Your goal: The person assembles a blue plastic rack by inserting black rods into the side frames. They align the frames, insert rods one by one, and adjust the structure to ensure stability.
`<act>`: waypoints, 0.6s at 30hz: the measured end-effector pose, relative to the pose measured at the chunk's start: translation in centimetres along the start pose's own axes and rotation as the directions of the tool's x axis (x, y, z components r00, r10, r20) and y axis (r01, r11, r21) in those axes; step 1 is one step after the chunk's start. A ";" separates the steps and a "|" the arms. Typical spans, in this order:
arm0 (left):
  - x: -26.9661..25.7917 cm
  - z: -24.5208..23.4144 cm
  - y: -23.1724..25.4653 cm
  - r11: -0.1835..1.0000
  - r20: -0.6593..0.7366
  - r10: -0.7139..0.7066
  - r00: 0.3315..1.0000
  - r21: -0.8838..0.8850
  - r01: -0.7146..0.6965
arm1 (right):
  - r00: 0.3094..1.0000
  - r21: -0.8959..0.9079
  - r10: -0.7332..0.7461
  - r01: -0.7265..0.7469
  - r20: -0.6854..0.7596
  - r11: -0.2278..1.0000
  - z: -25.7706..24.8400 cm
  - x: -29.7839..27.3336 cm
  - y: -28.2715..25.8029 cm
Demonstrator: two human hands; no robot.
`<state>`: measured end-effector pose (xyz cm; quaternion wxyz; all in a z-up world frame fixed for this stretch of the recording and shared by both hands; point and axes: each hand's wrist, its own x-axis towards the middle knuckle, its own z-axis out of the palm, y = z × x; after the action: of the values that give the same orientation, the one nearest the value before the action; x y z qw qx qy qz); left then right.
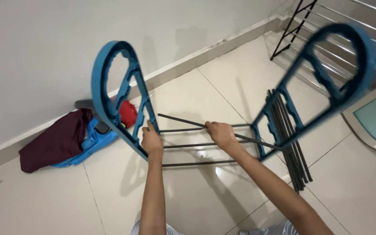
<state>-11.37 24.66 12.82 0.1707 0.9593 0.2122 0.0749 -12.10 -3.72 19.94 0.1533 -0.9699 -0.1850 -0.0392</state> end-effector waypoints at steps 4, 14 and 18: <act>-1.0 -1.0 0.9 0.999 0.070 0.049 0.996 -0.012 -0.048 | 0.997 0.080 -0.059 0.055 0.046 0.995 0.3 0.2 2.1; -2.5 0.9 2.0 0.988 -0.037 0.153 0.988 0.002 -0.153 | 0.998 -0.025 -0.029 0.028 -0.053 0.999 0.1 -1.7 1.8; -1.9 0.9 2.2 0.998 -0.026 0.062 0.998 0.022 -0.061 | 0.995 -0.080 -0.063 0.056 -0.082 0.995 -0.7 -2.0 2.6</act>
<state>-12.09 21.71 12.66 0.1552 0.9661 0.1855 0.0905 -13.04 -6.91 19.63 0.1219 -0.9667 -0.2055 -0.0918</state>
